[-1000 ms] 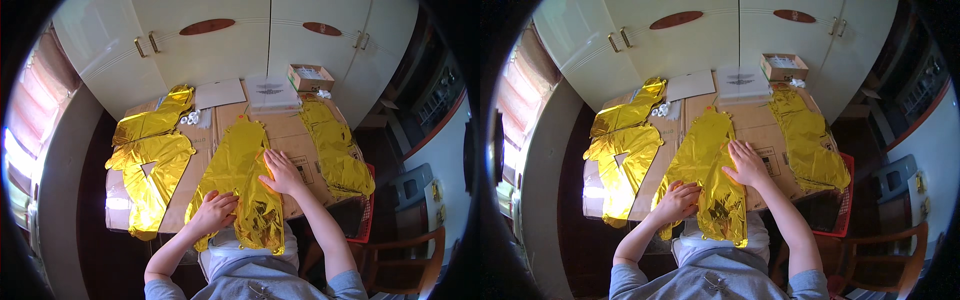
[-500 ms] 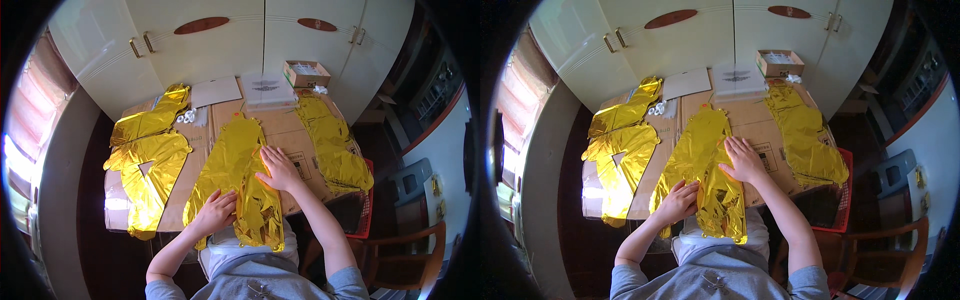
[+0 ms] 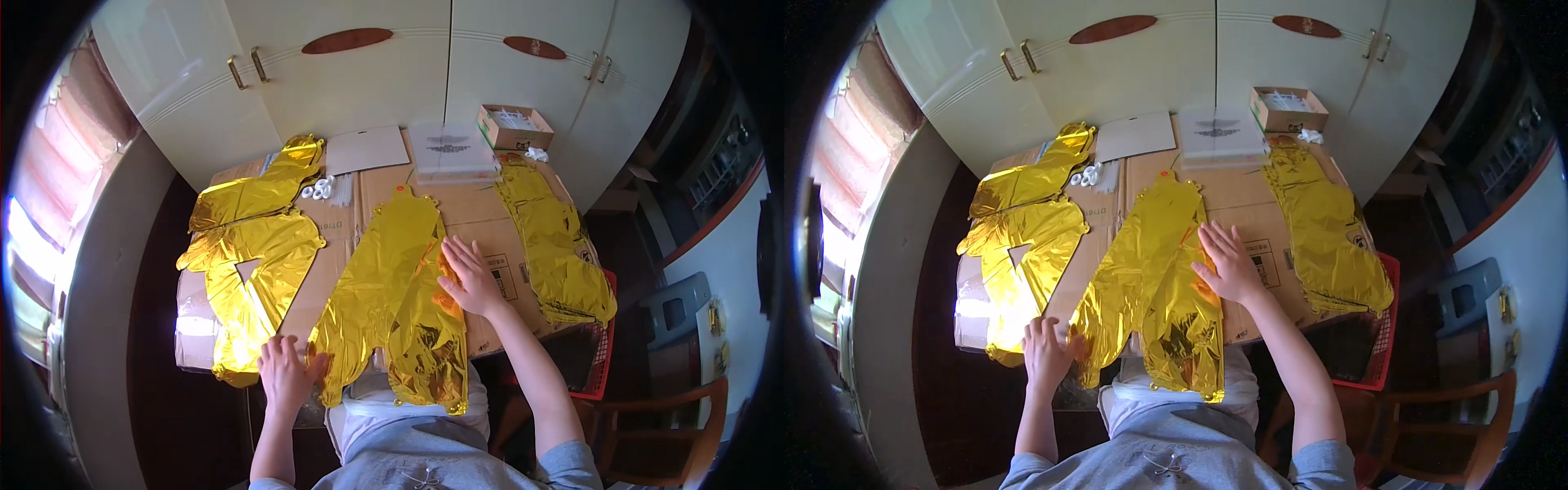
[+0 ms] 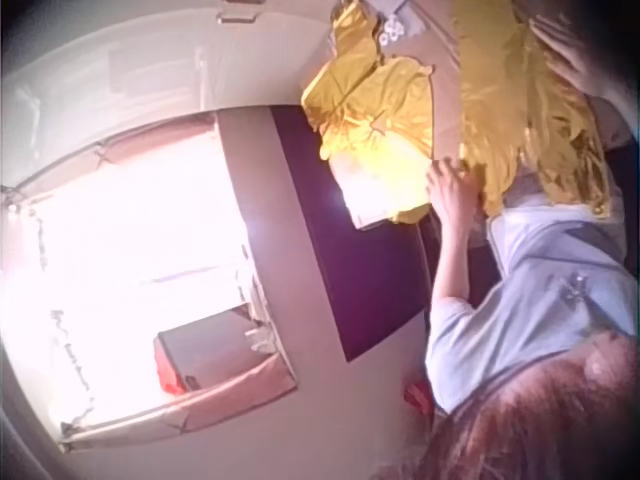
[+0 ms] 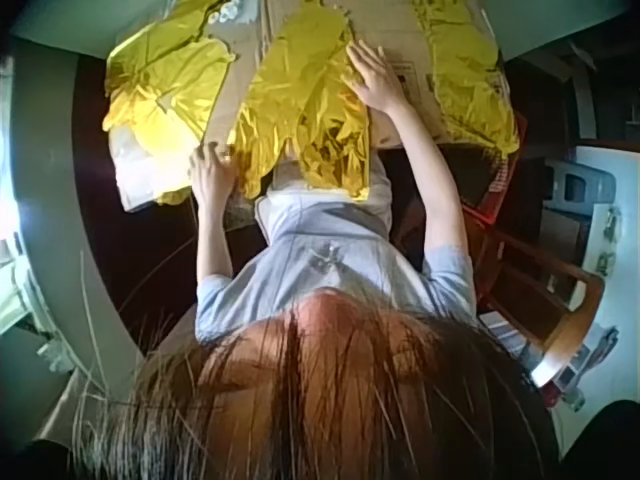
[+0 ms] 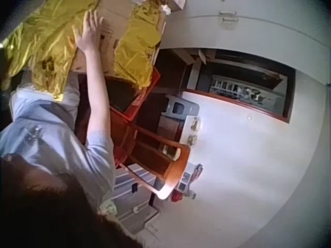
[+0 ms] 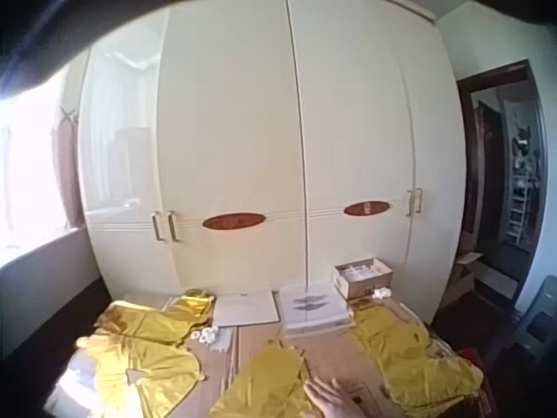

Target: Folding gold foil balloons and placing them into plastic packaging with a backing card.

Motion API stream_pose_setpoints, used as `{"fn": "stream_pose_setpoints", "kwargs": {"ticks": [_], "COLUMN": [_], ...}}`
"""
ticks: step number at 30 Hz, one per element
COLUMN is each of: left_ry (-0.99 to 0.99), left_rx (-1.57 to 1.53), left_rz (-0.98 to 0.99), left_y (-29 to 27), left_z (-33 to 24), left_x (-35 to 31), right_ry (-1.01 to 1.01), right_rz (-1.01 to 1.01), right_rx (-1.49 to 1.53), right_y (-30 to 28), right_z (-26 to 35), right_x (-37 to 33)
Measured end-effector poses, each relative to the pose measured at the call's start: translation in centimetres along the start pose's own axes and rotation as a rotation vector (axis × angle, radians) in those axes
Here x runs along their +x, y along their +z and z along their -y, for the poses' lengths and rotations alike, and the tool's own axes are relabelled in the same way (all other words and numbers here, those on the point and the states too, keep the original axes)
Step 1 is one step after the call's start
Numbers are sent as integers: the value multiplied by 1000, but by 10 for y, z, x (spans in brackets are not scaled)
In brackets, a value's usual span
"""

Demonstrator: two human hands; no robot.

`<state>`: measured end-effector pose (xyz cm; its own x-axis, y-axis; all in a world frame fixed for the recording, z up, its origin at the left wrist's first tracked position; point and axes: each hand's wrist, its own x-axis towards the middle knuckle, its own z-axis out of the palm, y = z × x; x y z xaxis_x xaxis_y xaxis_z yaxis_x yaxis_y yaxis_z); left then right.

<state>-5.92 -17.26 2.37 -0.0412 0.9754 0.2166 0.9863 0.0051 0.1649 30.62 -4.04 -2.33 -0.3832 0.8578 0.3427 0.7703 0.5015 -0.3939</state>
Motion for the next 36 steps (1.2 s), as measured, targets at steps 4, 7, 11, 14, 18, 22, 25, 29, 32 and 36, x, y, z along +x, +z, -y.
{"fn": "stream_pose_setpoints", "kwargs": {"ticks": [4, 7, 11, 14, 18, 22, 25, 29, 32, 36], "left_ry": [-130, -134, -79, -48, 7, 64, 100, 66, -14, -5], "left_rx": [-51, -24, -76, -154, -211, -246, -208, -46, -16, -93], "left_rz": [96, 36, 7, 21, 27, 2, -23, -65, 11, 45], "left_y": [-6, 7, 10, 17, 22, 23, 22, 18, 12, 20], "left_z": [-5, -7, -10, -12, -22, -34, -38, -38, -37, -29], "left_x": [-15, -16, -14, -18, -14, -11, -9, -5, -6, -8], "right_ry": [-26, -102, -214, -234, -234, -223, -213, -205, -206, -210], "right_rz": [128, 340, 302, 276, 270, 269, 278, 272, 267, 272], "right_rx": [-156, -218, -128, -149, -161, -169, -171, -179, -175, -189], "right_y": [-5, -14, 9, 17, 15, 12, 8, 5, 6, 5], "right_z": [20, 65, 68, 62, 60, 55, 50, 45, 45, 45], "right_x": [-2, -1, -10, -14, -15, -18, -19, -22, -23, -23]}}
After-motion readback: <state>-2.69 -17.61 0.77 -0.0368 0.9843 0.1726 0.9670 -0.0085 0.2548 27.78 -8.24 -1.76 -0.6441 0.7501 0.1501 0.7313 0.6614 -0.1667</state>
